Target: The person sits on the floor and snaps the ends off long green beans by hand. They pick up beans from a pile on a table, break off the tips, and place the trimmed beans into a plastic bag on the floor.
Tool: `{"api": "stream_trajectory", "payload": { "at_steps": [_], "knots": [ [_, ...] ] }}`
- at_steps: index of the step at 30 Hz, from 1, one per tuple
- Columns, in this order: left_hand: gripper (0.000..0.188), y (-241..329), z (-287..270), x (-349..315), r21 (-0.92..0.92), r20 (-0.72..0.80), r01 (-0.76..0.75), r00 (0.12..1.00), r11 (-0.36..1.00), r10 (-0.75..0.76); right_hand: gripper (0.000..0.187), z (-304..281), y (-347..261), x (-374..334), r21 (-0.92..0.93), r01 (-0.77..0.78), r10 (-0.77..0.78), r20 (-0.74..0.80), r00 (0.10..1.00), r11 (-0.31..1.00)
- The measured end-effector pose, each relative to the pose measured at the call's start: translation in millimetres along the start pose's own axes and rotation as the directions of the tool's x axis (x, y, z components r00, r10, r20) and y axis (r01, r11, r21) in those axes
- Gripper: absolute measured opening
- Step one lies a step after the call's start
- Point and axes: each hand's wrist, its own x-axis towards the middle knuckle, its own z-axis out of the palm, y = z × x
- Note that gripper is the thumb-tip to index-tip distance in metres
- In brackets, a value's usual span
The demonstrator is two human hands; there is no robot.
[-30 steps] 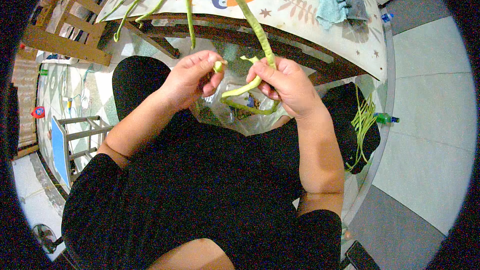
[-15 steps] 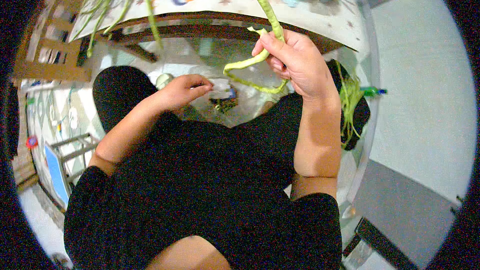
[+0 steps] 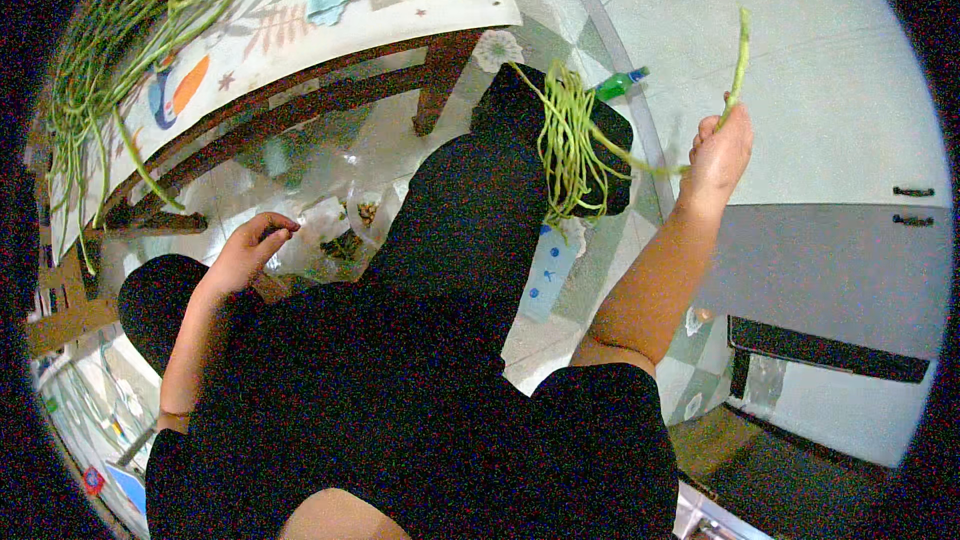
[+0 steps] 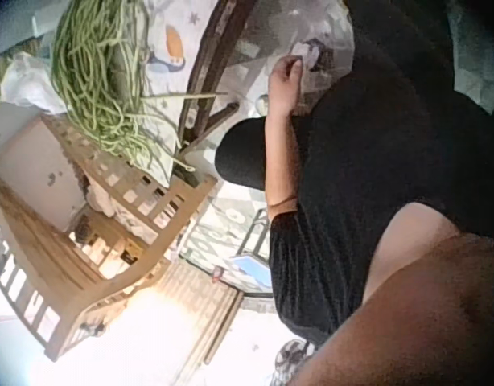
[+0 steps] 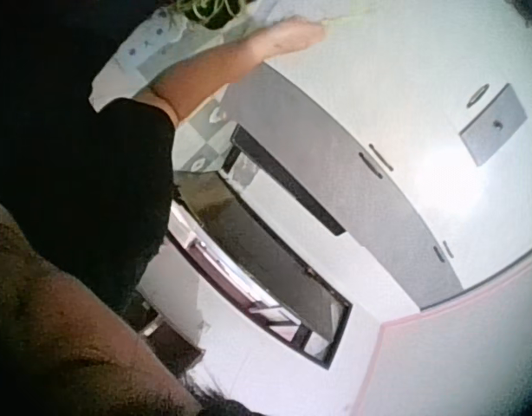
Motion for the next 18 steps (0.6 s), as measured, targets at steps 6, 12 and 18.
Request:
{"api": "stream_trajectory", "payload": {
  "at_steps": [6,12,18],
  "knots": [
    [0.022,1.7,8.0,6.0,-0.038,0.051,0.05,0.998,0.998,-0.048,0.029,27.4,20.6,0.3,-0.436,0.162,-0.284,-0.229,0.931,0.885],
    [0.021,13.1,11.0,6.5,-0.004,0.052,0.09,0.995,0.996,-0.09,0.03,75.4,139.1,56.6,-0.583,0.268,-0.312,0.026,0.95,0.767],
    [0.021,18.4,13.4,8.7,-0.018,0.071,0.108,0.992,0.994,-0.106,0.051,109.1,330.8,48.9,-0.602,0.418,0.041,0.601,0.799,0.68]
  ]
}}
